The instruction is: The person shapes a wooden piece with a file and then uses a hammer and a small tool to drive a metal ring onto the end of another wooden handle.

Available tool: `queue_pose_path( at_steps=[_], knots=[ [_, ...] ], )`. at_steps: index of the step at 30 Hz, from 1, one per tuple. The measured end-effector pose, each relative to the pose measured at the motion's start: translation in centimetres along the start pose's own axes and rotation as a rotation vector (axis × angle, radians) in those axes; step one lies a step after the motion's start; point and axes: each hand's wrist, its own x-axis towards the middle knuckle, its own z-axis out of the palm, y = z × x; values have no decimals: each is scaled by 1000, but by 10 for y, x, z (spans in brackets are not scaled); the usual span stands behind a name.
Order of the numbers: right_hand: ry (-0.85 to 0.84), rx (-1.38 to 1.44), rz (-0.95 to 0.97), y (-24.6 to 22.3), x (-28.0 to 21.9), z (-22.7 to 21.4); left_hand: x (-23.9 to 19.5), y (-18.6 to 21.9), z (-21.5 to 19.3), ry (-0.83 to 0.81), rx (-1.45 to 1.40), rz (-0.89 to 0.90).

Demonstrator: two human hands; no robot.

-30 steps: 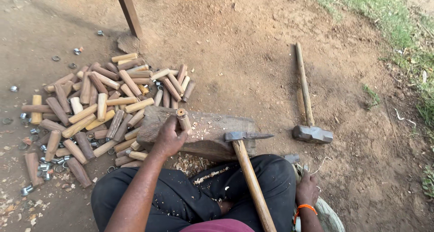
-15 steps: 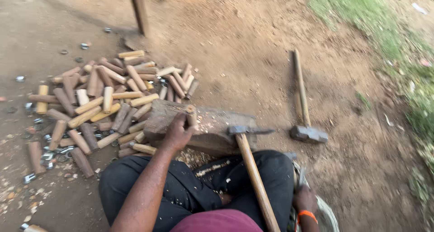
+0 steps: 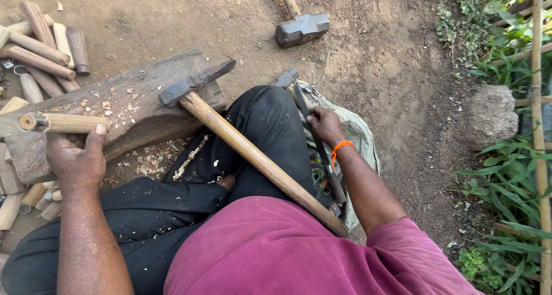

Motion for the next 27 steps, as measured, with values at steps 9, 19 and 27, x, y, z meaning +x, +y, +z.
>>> queue_pose_path(
  at_steps=[9, 19, 27],
  knots=[
    [-216, -457, -2, 6, 48, 4, 7, 9, 8, 64, 506, -134],
    [-269, 55, 158, -65, 89, -60, 38, 33, -2, 17, 411, 70],
    [485, 26, -252, -142, 77, -260, 36, 34, 3, -20, 435, 14]
  ],
)
